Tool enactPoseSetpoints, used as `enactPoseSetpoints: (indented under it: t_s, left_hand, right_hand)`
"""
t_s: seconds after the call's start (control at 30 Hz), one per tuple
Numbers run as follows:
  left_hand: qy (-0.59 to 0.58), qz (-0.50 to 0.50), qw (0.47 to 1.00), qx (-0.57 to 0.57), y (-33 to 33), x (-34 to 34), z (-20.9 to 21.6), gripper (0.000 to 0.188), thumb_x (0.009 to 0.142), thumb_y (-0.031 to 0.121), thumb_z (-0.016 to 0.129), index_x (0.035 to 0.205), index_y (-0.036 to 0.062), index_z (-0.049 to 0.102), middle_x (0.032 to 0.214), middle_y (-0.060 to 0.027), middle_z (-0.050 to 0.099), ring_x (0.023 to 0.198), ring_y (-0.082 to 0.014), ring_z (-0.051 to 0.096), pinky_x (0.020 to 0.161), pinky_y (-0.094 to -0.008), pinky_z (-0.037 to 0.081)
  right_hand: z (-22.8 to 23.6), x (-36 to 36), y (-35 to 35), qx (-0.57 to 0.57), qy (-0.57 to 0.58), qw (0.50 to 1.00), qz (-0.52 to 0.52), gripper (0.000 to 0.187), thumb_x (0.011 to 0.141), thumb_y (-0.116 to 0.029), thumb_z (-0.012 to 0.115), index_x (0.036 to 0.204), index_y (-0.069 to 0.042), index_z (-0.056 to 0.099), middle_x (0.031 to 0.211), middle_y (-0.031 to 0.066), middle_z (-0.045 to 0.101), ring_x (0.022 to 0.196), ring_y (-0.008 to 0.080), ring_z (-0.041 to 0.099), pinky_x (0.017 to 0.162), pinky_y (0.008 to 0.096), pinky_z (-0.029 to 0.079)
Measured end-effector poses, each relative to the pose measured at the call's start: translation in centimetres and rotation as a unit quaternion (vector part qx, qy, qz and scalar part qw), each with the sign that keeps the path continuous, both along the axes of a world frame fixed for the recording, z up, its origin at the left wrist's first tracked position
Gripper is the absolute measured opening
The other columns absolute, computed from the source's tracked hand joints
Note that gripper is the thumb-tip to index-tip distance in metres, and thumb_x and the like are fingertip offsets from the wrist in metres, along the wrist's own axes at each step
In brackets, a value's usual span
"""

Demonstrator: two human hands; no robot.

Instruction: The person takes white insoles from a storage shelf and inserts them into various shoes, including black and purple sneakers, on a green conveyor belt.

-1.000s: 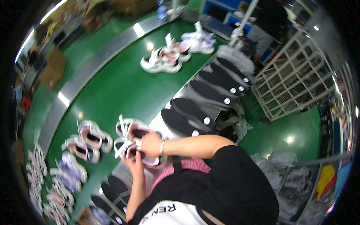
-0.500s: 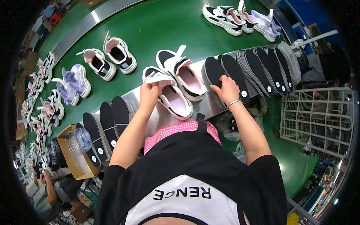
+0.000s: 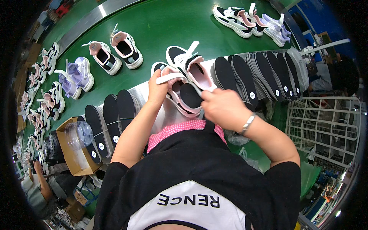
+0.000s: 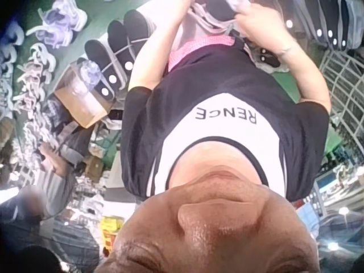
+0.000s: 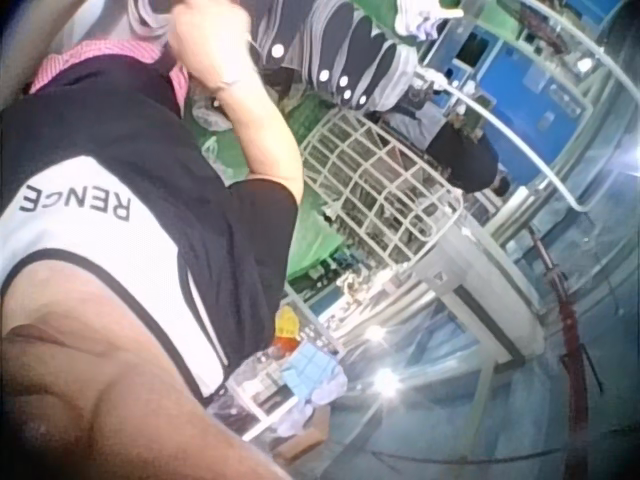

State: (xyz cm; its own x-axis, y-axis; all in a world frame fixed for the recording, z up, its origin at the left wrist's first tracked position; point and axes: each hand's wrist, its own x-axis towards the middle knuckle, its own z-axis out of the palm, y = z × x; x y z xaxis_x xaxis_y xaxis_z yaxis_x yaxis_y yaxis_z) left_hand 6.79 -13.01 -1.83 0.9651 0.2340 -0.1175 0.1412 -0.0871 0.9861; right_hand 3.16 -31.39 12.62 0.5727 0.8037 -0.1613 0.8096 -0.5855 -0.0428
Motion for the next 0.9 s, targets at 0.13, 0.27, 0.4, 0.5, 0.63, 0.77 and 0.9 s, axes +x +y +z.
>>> enactPoseSetpoints:
  t_s: [0.13, 0.27, 0.4, 0.5, 0.63, 0.77, 0.9]
  left_hand:
    - [-0.011, 0.006, 1.0, 0.026, -1.1, 0.2, -0.7, 0.032, 0.08, 0.031, 0.053, 0.066, 0.0039, 0.045, 0.055, -0.0023, 0.049, 0.045, -0.0065, 0.043, 0.039, -0.0212, 0.034]
    - [-0.045, 0.025, 0.995, 0.086, -1.2, -0.1, -0.5, 0.028, 0.078, 0.026, 0.057, 0.07, 0.0026, 0.045, 0.062, -0.0056, 0.053, 0.055, -0.0108, 0.047, 0.049, -0.0262, 0.04]
    - [-0.018, 0.062, 0.996, 0.063, -0.9, 0.1, -2.5, 0.026, 0.079, 0.025, 0.055, 0.072, 0.0028, 0.045, 0.068, -0.0111, 0.056, 0.061, -0.0168, 0.053, 0.054, -0.03, 0.042]
    - [0.011, 0.051, 0.991, 0.125, -1.4, -0.5, -0.5, 0.025, 0.078, 0.025, 0.054, 0.077, 0.0017, 0.045, 0.073, -0.0172, 0.057, 0.069, -0.0295, 0.056, 0.058, -0.0357, 0.042]
    - [0.048, 0.038, 0.994, 0.089, -1.8, -1.3, 1.4, 0.027, 0.076, 0.024, 0.054, 0.085, 0.0005, 0.044, 0.079, -0.0211, 0.057, 0.078, -0.0365, 0.056, 0.064, -0.0379, 0.044]
    - [-0.032, 0.015, 0.995, 0.096, -2.1, -2.4, 1.6, 0.038, 0.068, 0.025, 0.06, 0.091, -0.0004, 0.045, 0.082, -0.022, 0.054, 0.078, -0.0381, 0.052, 0.066, -0.0454, 0.041]
    - [-0.041, 0.005, 0.986, 0.161, -2.7, -3.3, 0.7, 0.053, 0.059, 0.001, 0.054, 0.109, 0.0003, 0.033, 0.097, -0.021, 0.046, 0.091, -0.0377, 0.042, 0.078, -0.0429, 0.036]
  right_hand:
    - [-5.6, 0.5, 3.4, -0.056, -0.007, 0.997, -0.058, 0.004, 0.065, -0.009, 0.052, 0.065, -0.005, 0.054, 0.084, 0.0102, 0.051, 0.071, 0.0221, 0.054, 0.059, 0.0324, 0.046]
    - [-9.9, 2.2, 4.7, -0.004, 0.059, 0.988, -0.14, 0.008, 0.065, -0.008, 0.052, 0.07, -0.001, 0.053, 0.094, 0.0179, 0.049, 0.076, 0.0283, 0.055, 0.06, 0.0346, 0.047]
    - [-6.6, 0.0, 3.3, 0.06, 0.008, 0.992, -0.109, 0.024, 0.069, -0.021, 0.058, 0.079, -0.002, 0.048, 0.117, 0.0211, 0.034, 0.084, 0.0305, 0.051, 0.071, 0.037, 0.044]
    - [-3.9, -0.1, 1.8, -0.109, 0.066, 0.98, -0.154, 0.039, 0.062, -0.035, 0.063, 0.081, -0.005, 0.048, 0.076, 0.0097, 0.053, 0.077, 0.026, 0.054, 0.067, 0.039, 0.039]
    - [-4.1, -0.3, 2.6, -0.11, 0.025, 0.987, -0.116, 0.03, 0.061, -0.027, 0.062, 0.077, -0.005, 0.05, 0.075, 0.0106, 0.054, 0.073, 0.0245, 0.055, 0.059, 0.0361, 0.044]
    - [-4.2, -0.1, 3.0, -0.113, -0.008, 0.99, -0.085, 0.015, 0.063, -0.019, 0.056, 0.068, -0.005, 0.054, 0.069, 0.0096, 0.055, 0.069, 0.0232, 0.055, 0.057, 0.0345, 0.044]
    - [-5.8, 0.4, 3.3, -0.091, -0.02, 0.994, -0.048, 0.009, 0.064, -0.013, 0.054, 0.065, -0.005, 0.055, 0.068, 0.0095, 0.054, 0.068, 0.0225, 0.054, 0.057, 0.0325, 0.045]
